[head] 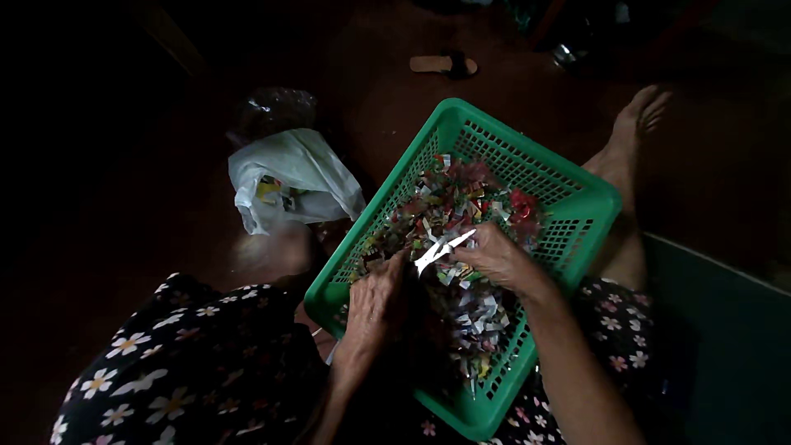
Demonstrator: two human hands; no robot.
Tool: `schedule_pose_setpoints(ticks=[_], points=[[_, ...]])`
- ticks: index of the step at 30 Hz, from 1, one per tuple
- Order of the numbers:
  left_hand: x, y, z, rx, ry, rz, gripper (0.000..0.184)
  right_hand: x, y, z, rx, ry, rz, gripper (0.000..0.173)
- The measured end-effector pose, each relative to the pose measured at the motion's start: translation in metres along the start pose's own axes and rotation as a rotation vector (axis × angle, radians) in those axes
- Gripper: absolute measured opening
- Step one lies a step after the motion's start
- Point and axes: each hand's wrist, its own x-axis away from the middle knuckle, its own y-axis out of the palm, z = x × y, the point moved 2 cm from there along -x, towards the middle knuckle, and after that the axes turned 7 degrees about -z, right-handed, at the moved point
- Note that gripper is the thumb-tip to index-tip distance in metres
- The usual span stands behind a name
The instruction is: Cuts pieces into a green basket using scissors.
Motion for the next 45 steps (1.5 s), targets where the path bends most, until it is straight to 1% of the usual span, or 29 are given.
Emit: schedule_pose_setpoints(ticks=[3, 5, 7, 8, 9, 10, 11, 13, 15, 16, 19, 20, 21, 23, 25, 27, 28, 30, 32, 33, 34, 35, 36, 38, 40, 41, 42, 44, 45], points=[[0.001, 0.005, -0.002, -0.027, 0.001, 0.05, 0.021, 0.001, -0.004, -0.001, 0.01, 0.019, 0.013, 0.008], [0.002, 0.003, -0.002, -0.007, -0.007, -0.01, 0.021, 0.002, -0.007, 0.001, 0.044, -0.015, 0.018, 0.008], [0.003, -0.005, 0.001, 0.029, -0.03, -0.151, 0.03, 0.003, -0.01, 0.003, 0.058, -0.059, 0.006, 0.007], [0.005, -0.007, 0.002, 0.051, -0.027, -0.218, 0.038, 0.004, -0.01, 0.003, 0.057, -0.068, -0.016, 0.009], [0.006, -0.008, 0.002, 0.084, -0.017, -0.278, 0.051, 0.004, -0.009, 0.003, 0.056, -0.063, -0.041, 0.011], [0.006, -0.007, 0.002, 0.103, -0.004, -0.302, 0.06, 0.003, -0.006, 0.003, 0.052, -0.063, -0.059, 0.009], [0.006, -0.004, 0.001, 0.113, 0.009, -0.294, 0.064, 0.002, -0.002, 0.003, 0.047, -0.068, -0.072, 0.006], [0.005, 0.0, 0.001, 0.091, 0.032, -0.208, 0.055, 0.0, 0.004, 0.003, 0.057, -0.051, -0.093, 0.003], [0.003, -0.002, 0.001, 0.041, 0.011, -0.098, 0.035, -0.001, 0.002, 0.003, 0.087, -0.034, -0.099, 0.005], [0.003, -0.004, 0.0, 0.031, -0.011, -0.079, 0.028, 0.0, -0.001, 0.002, 0.106, -0.027, -0.086, 0.009], [0.003, -0.009, -0.007, 0.065, -0.021, -0.099, 0.022, 0.007, -0.019, -0.001, 0.286, -0.028, 0.021, 0.015], [0.004, -0.013, -0.009, 0.096, -0.019, -0.151, 0.022, 0.01, -0.028, 0.0, 0.369, -0.041, 0.055, 0.014], [0.004, -0.018, -0.01, 0.12, -0.026, -0.23, 0.024, 0.014, -0.039, 0.002, 0.429, -0.04, 0.076, 0.017], [0.008, -0.028, -0.009, 0.138, -0.035, -0.34, 0.034, 0.019, -0.062, 0.009, 0.504, 0.014, 0.161, 0.033], [0.013, -0.032, -0.012, 0.169, 0.013, -0.259, 0.042, 0.019, -0.077, 0.02, 0.553, 0.114, 0.337, 0.046], [0.014, -0.031, -0.011, 0.201, 0.034, -0.094, 0.037, 0.01, -0.07, 0.022, 0.6, 0.261, 0.428, 0.054], [0.013, -0.03, -0.008, 0.194, 0.034, -0.014, 0.034, 0.004, -0.058, 0.019, 0.621, 0.311, 0.418, 0.057], [0.012, -0.032, -0.001, 0.117, 0.026, 0.127, 0.031, -0.006, -0.025, 0.01, 0.679, 0.317, 0.3, 0.05], [0.014, -0.038, 0.001, 0.022, -0.003, 0.207, 0.03, -0.012, 0.01, 0.005, 0.71, 0.188, 0.182, 0.034], [0.016, -0.042, -0.001, -0.008, -0.025, 0.218, 0.031, -0.014, 0.019, 0.004, 0.653, 0.085, 0.152, 0.023], [0.018, -0.046, -0.004, -0.026, -0.05, 0.217, 0.03, -0.014, 0.022, -0.002, 0.574, 0.045, 0.11, 0.016], [0.019, -0.05, -0.006, -0.037, -0.068, 0.222, 0.03, -0.013, 0.02, -0.009, 0.528, 0.022, 0.098, 0.015], [0.02, -0.053, -0.009, -0.044, -0.075, 0.231, 0.03, -0.01, 0.014, -0.015, 0.51, -0.017, 0.137, 0.014], [0.022, -0.056, -0.012, -0.029, -0.068, 0.252, 0.031, -0.007, 0.0, -0.022, 0.511, -0.128, 0.278, 0.011], [0.019, -0.053, -0.012, 0.008, -0.054, 0.245, 0.03, -0.012, 0.0, -0.028, 0.589, -0.193, 0.354, 0.017], [0.018, -0.051, -0.011, 0.03, -0.047, 0.228, 0.031, -0.019, 0.007, -0.027, 0.644, -0.2, 0.305, 0.027], [0.016, -0.048, -0.01, 0.047, -0.04, 0.209, 0.032, -0.025, 0.018, -0.023, 0.71, -0.198, 0.196, 0.036], [0.013, -0.044, -0.009, 0.063, -0.04, 0.166, 0.032, -0.026, 0.045, -0.013, 0.823, -0.145, -0.095, 0.044], [0.013, -0.043, -0.008, 0.059, -0.041, 0.149, 0.031, -0.021, 0.054, -0.008, 0.835, -0.107, -0.185, 0.052]])
